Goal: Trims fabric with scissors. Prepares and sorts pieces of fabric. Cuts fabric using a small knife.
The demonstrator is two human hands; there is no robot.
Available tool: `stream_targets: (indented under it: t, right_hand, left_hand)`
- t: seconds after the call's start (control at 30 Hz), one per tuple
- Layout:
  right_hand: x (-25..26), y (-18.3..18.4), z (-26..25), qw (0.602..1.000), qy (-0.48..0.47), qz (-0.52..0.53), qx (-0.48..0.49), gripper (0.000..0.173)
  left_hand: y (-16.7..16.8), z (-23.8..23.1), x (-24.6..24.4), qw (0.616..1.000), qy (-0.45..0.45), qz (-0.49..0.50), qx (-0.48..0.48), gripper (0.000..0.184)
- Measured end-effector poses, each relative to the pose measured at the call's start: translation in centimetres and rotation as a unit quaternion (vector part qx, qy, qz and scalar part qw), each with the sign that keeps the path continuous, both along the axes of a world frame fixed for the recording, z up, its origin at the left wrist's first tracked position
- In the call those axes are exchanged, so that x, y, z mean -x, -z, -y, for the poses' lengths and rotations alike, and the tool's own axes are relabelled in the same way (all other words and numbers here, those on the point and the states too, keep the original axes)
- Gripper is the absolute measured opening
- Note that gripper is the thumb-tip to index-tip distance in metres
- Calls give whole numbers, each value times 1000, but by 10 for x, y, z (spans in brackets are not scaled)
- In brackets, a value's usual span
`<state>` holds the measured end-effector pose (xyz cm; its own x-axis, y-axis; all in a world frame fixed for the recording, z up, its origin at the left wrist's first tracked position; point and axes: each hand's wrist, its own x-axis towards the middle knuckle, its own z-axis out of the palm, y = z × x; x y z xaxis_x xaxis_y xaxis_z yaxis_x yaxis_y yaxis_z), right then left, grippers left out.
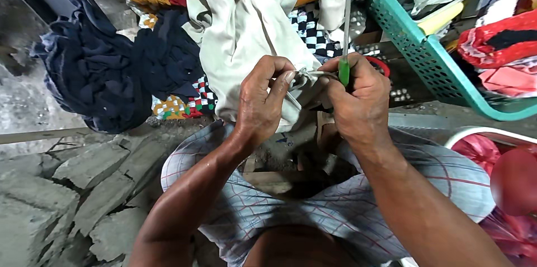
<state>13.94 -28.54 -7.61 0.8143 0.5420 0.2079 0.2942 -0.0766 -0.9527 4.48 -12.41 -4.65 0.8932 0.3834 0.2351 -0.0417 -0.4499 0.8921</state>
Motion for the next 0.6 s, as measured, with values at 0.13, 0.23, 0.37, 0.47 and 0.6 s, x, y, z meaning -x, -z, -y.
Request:
stream_targets:
  t: [0.13, 0.23, 0.37, 0.47, 0.6]
  right_hand:
    - [0, 1, -1, 1000, -5, -1, -5, 19]
    - [3, 3, -3, 1000, 4, -13, 2, 23]
    - [9, 5, -5, 999, 29, -22, -7, 26]
    - [16, 7, -9, 999, 29, 15, 3, 37]
    - [23, 13, -13, 992, 34, 121, 28, 50]
  left_hand:
    - [0, -2, 0, 1000, 3, 6, -12, 11]
    - [-4, 0, 3, 999, -15, -28, 17, 9]
    - [4, -11, -6, 994, -67, -12, 91, 8]
    - [8, -19, -8, 986, -87, 11, 139, 9]
    - [-10, -10, 5, 987, -61, -63, 138, 10]
